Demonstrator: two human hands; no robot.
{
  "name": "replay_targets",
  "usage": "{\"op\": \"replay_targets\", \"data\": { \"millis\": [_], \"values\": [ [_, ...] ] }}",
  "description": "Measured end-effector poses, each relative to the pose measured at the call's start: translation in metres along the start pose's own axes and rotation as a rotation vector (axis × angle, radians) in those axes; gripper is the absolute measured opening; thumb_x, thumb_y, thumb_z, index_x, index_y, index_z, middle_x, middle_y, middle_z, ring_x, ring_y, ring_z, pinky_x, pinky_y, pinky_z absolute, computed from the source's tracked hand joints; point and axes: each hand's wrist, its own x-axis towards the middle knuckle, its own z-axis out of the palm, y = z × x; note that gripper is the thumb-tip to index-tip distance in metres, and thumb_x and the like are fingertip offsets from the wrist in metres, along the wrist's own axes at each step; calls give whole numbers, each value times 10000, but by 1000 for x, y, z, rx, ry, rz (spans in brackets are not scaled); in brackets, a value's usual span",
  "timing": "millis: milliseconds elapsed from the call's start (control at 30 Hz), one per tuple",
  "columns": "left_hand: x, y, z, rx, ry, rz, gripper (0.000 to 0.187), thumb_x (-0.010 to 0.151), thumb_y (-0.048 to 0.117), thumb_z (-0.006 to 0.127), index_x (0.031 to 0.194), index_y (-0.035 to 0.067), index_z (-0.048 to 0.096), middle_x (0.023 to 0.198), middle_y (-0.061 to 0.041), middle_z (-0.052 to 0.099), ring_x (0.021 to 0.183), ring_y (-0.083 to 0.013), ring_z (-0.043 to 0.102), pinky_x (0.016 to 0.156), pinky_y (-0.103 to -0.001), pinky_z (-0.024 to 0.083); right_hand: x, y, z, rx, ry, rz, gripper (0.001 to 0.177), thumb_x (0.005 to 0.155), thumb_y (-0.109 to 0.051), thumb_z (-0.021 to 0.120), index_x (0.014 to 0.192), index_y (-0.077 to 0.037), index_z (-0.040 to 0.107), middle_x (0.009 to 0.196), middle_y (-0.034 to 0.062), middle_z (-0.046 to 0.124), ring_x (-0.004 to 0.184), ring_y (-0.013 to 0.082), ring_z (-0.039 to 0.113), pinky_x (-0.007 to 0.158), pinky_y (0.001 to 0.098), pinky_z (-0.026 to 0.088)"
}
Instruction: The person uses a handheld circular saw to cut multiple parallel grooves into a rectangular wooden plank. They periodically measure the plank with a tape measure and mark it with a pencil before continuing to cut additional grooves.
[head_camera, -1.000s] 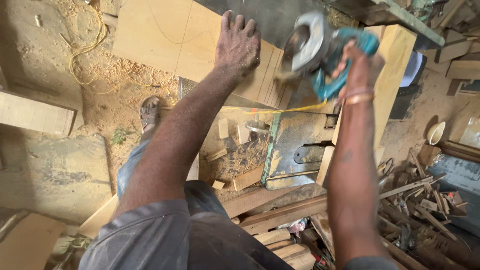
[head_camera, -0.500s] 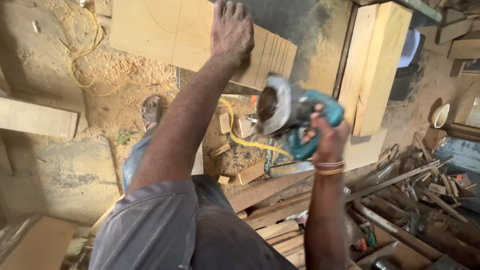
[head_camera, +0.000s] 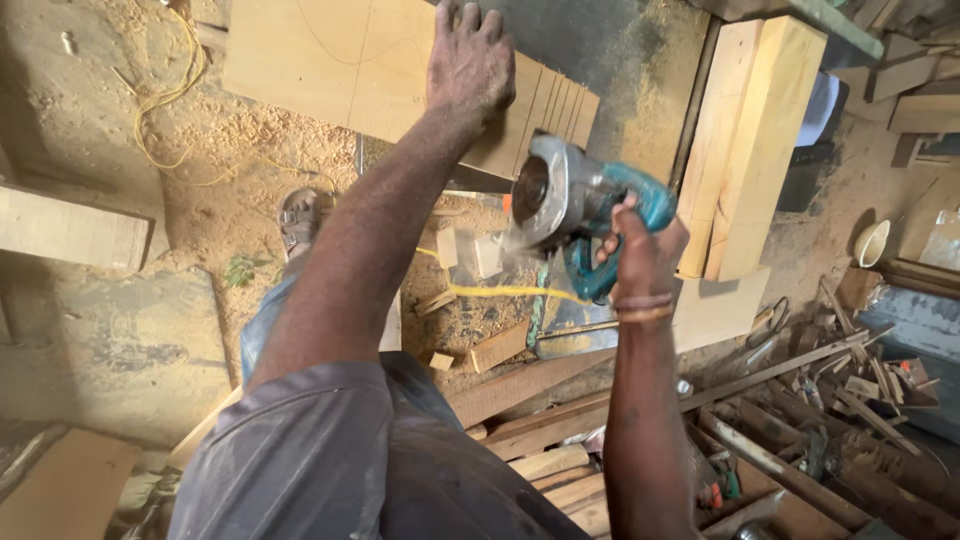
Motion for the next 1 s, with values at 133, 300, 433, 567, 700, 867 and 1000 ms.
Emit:
{"op": "replay_targets", "data": {
  "millis": [133, 300, 433, 567, 700, 867, 1000],
  "values": [
    [-3, -1, -11, 9, 1, 9, 262, 939, 203, 590, 1093, 62, 749, 1161, -121, 607, 1228, -266, 477, 1165, -533, 208, 36, -15, 10, 94, -3, -49, 78, 874, -15, 631, 937, -59, 620, 727, 54, 601, 484, 127, 518, 399, 300, 442],
    [-6, 1, -29, -8, -83, 5, 272, 927, 210, 571, 1088, 64, 734, 1149, -133, 597, 1218, -261, 471, 1157, -533, 202, 78, -40, 21, 121, -41, -97, 59, 881, -39, 638, 933, -68, 635, 754, 52, 612, 495, 115, 530, 401, 287, 453],
    [-5, 0, -39, -41, -101, 6, 277, 931, 224, 539, 1066, 75, 729, 1157, -144, 588, 1217, -276, 467, 1153, -536, 195, 121, -61, 34, 38, -4, -113, 32, 890, -55, 669, 915, -53, 649, 744, 61, 616, 505, 115, 535, 398, 292, 454],
    [-5, 3, -37, -52, -151, -26, 293, 1026, 196, 468, 1105, 69, 719, 1137, -137, 588, 1210, -265, 488, 1203, -528, 191, 184, -80, 40, 221, -9, -99, 62, 920, -64, 657, 883, -44, 613, 703, 29, 565, 509, 116, 535, 410, 298, 469],
    [-9, -10, -41, -198, -53, 33, 322, 1011, 215, 497, 1215, 43, 676, 1303, -149, 579, 1336, -290, 444, 1262, -520, 152, 192, -34, -2, 402, 81, -72, 88, 982, -153, 619, 928, -88, 645, 673, -26, 508, 495, 91, 485, 418, 271, 429],
    [-99, -111, -102, 184, -360, 127, 743, 784, 358, 747, 1448, 138, 494, 1674, -177, 225, 1560, -360, 118, 1263, -577, 87, 103, 85, -109, 958, -39, 5, 189, 1023, -170, 617, 865, -126, 523, 664, -24, 457, 551, 107, 432, 523, 276, 390],
    [-146, -138, -136, 365, -327, 45, 1088, 706, 108, 802, 1645, 212, 264, 1721, -141, 93, 1568, -408, 71, 1194, -716, 197, 28, 170, -126, 1485, -111, 214, 137, 978, -172, 571, 1018, -52, 623, 732, -33, 482, 613, 102, 463, 587, 272, 441]
  ]
}}
